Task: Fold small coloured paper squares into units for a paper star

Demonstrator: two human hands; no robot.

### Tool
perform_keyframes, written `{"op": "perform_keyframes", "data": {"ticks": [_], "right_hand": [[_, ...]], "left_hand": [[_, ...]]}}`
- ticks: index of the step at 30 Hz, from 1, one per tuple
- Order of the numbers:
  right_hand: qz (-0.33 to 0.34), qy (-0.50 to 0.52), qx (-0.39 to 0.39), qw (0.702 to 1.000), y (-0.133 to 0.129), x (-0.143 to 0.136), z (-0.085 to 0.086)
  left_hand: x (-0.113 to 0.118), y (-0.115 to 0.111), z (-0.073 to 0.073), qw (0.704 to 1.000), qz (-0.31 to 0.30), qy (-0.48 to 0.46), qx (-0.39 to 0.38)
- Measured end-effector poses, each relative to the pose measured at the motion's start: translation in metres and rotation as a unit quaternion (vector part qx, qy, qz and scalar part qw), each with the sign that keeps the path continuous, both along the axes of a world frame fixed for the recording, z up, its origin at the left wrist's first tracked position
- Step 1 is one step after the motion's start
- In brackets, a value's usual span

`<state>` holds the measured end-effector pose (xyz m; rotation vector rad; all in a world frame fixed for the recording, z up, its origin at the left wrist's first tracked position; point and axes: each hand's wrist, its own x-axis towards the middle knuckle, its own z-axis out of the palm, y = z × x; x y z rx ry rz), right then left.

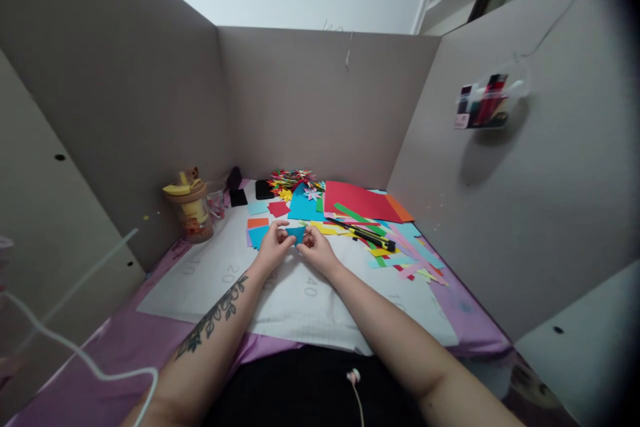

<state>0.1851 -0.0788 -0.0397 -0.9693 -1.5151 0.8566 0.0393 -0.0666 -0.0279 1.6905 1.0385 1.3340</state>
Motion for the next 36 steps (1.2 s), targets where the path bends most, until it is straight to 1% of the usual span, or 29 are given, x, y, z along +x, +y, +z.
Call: {"op": "perform_keyframes", "data": {"ticks": [4, 8, 11, 13, 15, 21, 24, 26, 29, 33, 36], "right_hand": [[0.012, 0.04, -0.017, 0.999, -0.0002, -0.0001, -0.0002], [0.038, 0.125, -0.06, 0.99, 0.0024, 0.0005, -0.0008], [0.026, 0.155, -0.08, 0.984, 0.0038, 0.0018, -0.0004], [0.019, 0.15, -0.077, 0.985, 0.0043, 0.0029, -0.0003], [0.012, 0.135, -0.064, 0.989, 0.0045, 0.0038, -0.0006], [-0.015, 0.094, -0.02, 0.995, 0.0034, 0.0054, 0.0006], [-0.025, 0.076, -0.013, 0.997, 0.0027, 0.0057, 0.0016], [-0.032, 0.062, -0.011, 0.997, 0.0028, 0.0057, 0.0016], [-0.03, 0.049, -0.012, 0.998, 0.0029, 0.0051, 0.0011], [-0.026, 0.048, -0.005, 0.999, 0.0015, 0.0037, 0.0022], [-0.019, 0.041, 0.003, 0.999, -0.0004, 0.0028, 0.0043]], "left_hand": [[0.0005, -0.0012, -0.0015, 0.999, -0.011, 0.031, 0.018], [0.0004, -0.0003, -0.0035, 0.999, -0.014, 0.01, 0.028], [0.0005, 0.0006, -0.0064, 0.998, -0.062, 0.024, -0.003], [0.001, 0.0002, -0.0079, 0.994, -0.097, 0.045, -0.018], [0.0015, -0.0009, -0.0079, 0.993, -0.108, 0.05, -0.019], [0.0015, -0.0041, -0.0021, 0.996, -0.077, 0.033, -0.034], [0.0006, -0.0033, 0.0004, 0.997, -0.06, 0.034, -0.031], [-0.0004, -0.0022, 0.0009, 0.997, -0.06, 0.02, -0.035], [-0.0023, -0.0008, -0.0012, 0.995, -0.09, -0.01, -0.051], [-0.0045, -0.0008, -0.0052, 0.981, -0.165, -0.054, -0.084], [-0.0056, -0.0026, -0.0036, 0.972, -0.198, -0.083, -0.099]]}}
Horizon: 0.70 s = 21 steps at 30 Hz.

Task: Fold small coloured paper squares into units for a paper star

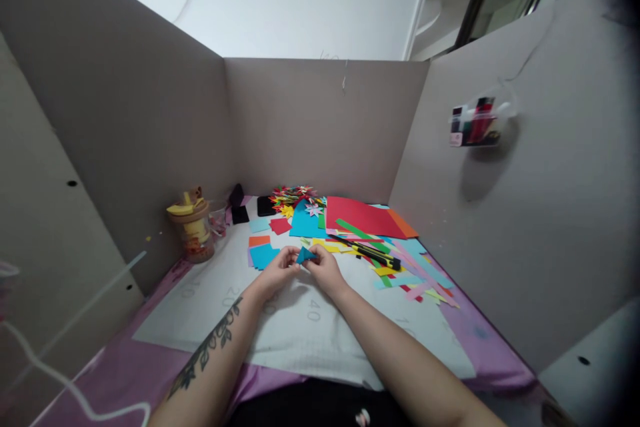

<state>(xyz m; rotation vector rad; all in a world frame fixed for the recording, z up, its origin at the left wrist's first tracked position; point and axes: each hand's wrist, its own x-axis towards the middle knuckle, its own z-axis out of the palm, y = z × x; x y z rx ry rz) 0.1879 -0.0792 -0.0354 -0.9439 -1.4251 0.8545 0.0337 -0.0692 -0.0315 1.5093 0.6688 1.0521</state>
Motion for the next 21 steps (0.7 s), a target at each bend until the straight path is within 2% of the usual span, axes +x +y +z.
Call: {"op": "perform_keyframes", "data": {"ticks": [5, 11, 15, 21], "right_hand": [[0.001, -0.004, 0.002, 1.0, 0.0, 0.0, 0.0], [0.008, -0.001, 0.001, 1.0, 0.003, 0.001, -0.004], [0.004, -0.003, 0.01, 1.0, 0.003, 0.001, -0.004], [0.005, -0.005, 0.007, 1.0, 0.005, 0.002, -0.004]], "left_hand": [[-0.001, -0.004, 0.009, 0.999, -0.013, -0.014, -0.047], [-0.003, -0.005, 0.011, 0.998, 0.053, 0.024, -0.04], [-0.003, -0.006, 0.012, 0.998, 0.031, 0.033, -0.035], [-0.001, -0.01, 0.013, 0.996, 0.031, 0.066, -0.05]]}}
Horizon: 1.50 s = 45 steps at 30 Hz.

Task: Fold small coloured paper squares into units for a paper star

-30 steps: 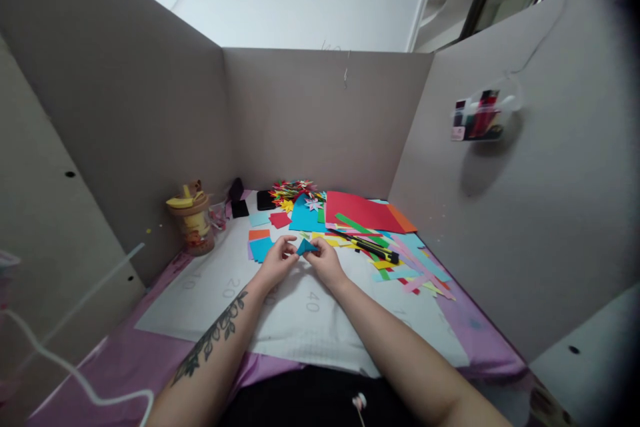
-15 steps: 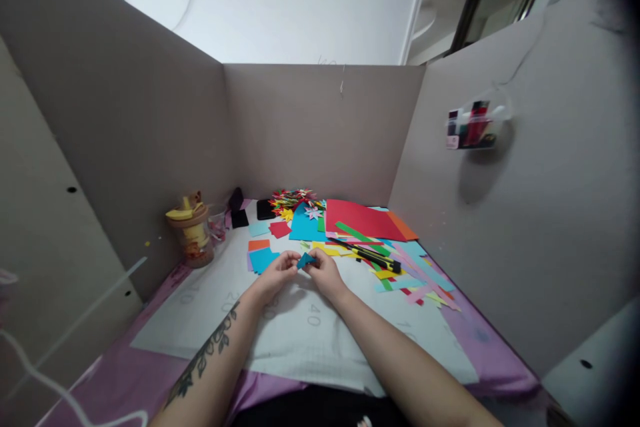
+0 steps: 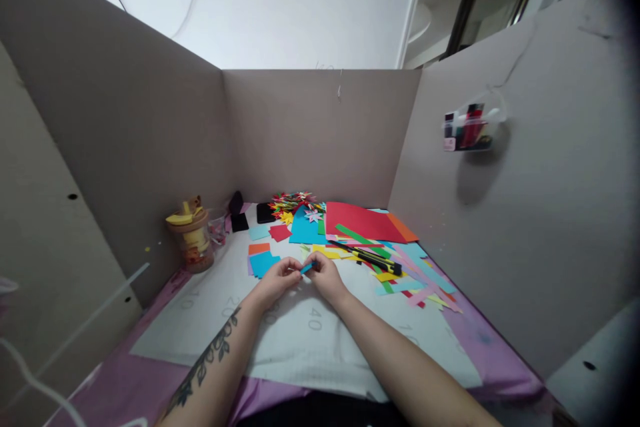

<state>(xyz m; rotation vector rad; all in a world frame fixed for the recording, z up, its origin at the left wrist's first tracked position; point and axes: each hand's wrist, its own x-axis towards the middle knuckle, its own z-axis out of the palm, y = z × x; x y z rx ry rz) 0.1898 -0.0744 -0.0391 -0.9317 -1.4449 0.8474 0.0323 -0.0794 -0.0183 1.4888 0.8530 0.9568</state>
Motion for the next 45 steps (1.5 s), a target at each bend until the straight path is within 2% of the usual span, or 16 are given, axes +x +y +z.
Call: {"op": "perform_keyframes", "data": {"ticks": [13, 20, 29, 32, 37, 45], "right_hand": [[-0.012, 0.001, 0.001, 1.0, 0.002, 0.0, 0.0], [-0.011, 0.062, -0.029, 0.998, 0.003, -0.002, -0.001], [0.015, 0.097, -0.044, 0.994, 0.002, -0.009, -0.003], [0.014, 0.127, -0.054, 0.99, 0.004, -0.009, -0.003], [0.006, 0.174, -0.072, 0.982, 0.004, -0.007, -0.001], [0.013, 0.187, -0.095, 0.978, 0.002, -0.009, 0.003]], "left_hand": [[0.003, 0.001, -0.002, 0.999, 0.023, 0.036, 0.018], [0.002, 0.003, 0.0, 0.994, 0.097, 0.03, 0.034], [0.004, 0.011, -0.008, 0.987, 0.141, 0.022, 0.078], [0.004, 0.011, -0.008, 0.982, 0.155, 0.028, 0.1], [0.004, 0.01, -0.008, 0.965, 0.168, 0.096, 0.179], [0.004, 0.008, -0.009, 0.938, 0.181, 0.138, 0.262]]}}
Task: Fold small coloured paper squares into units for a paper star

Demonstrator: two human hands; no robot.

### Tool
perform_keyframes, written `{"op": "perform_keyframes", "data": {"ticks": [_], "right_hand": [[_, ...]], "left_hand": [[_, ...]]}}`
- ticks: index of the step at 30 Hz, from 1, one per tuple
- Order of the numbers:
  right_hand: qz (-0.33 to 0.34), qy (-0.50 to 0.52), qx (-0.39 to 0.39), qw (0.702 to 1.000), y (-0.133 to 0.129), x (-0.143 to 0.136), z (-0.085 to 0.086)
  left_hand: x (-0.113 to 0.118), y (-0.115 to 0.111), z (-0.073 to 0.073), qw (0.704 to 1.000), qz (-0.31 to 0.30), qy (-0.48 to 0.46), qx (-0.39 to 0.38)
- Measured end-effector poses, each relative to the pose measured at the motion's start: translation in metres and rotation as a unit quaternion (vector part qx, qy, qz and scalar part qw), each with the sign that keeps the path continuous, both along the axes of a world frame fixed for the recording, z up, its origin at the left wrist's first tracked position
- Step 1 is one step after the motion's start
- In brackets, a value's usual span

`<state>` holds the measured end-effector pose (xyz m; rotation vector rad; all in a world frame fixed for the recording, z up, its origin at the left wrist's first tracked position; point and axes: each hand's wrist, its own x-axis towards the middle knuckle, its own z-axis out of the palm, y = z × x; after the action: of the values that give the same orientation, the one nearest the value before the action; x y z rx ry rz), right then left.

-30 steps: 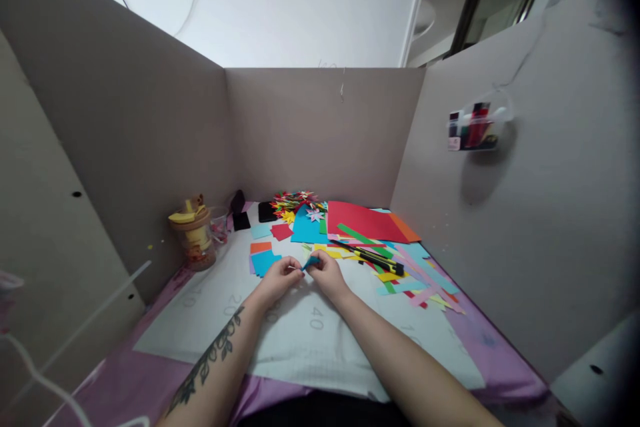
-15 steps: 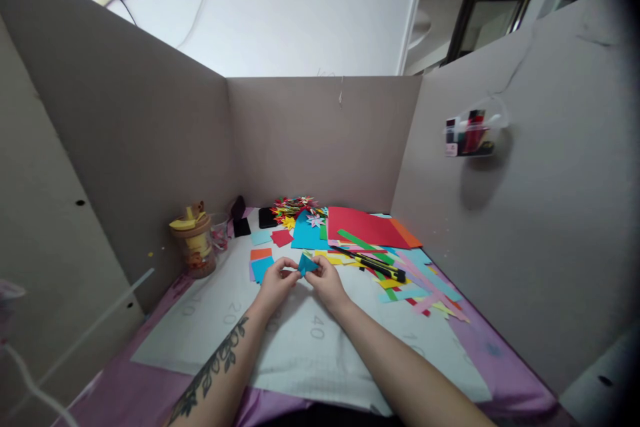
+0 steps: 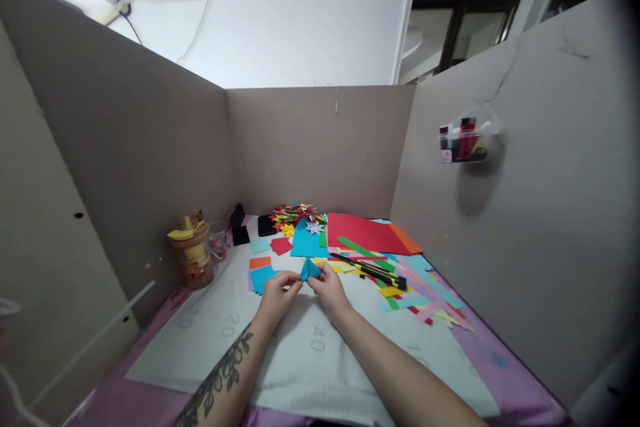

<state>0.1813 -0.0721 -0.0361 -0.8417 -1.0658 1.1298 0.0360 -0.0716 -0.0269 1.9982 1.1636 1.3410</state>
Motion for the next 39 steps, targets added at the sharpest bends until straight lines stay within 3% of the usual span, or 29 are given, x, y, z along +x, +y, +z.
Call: {"op": "perform_keyframes", "data": {"ticks": [11, 20, 25, 39], "right_hand": [[0.015, 0.004, -0.001, 1.0, 0.0019, -0.0014, -0.0029], [0.024, -0.018, 0.049, 0.998, 0.0025, -0.0024, -0.0047], [0.014, -0.053, 0.053, 0.997, 0.0005, -0.0029, -0.0029], [-0.055, -0.092, 0.044, 0.993, -0.0013, -0.0019, -0.0004]], "left_hand": [[0.001, -0.0042, 0.0021, 1.0, -0.002, -0.009, 0.001], [-0.0002, 0.0002, 0.0027, 0.99, 0.002, -0.092, -0.111], [0.0004, 0.0026, 0.0019, 0.98, -0.011, -0.155, -0.125], [0.0013, 0.0029, -0.0008, 0.982, -0.033, -0.126, -0.136]]}}
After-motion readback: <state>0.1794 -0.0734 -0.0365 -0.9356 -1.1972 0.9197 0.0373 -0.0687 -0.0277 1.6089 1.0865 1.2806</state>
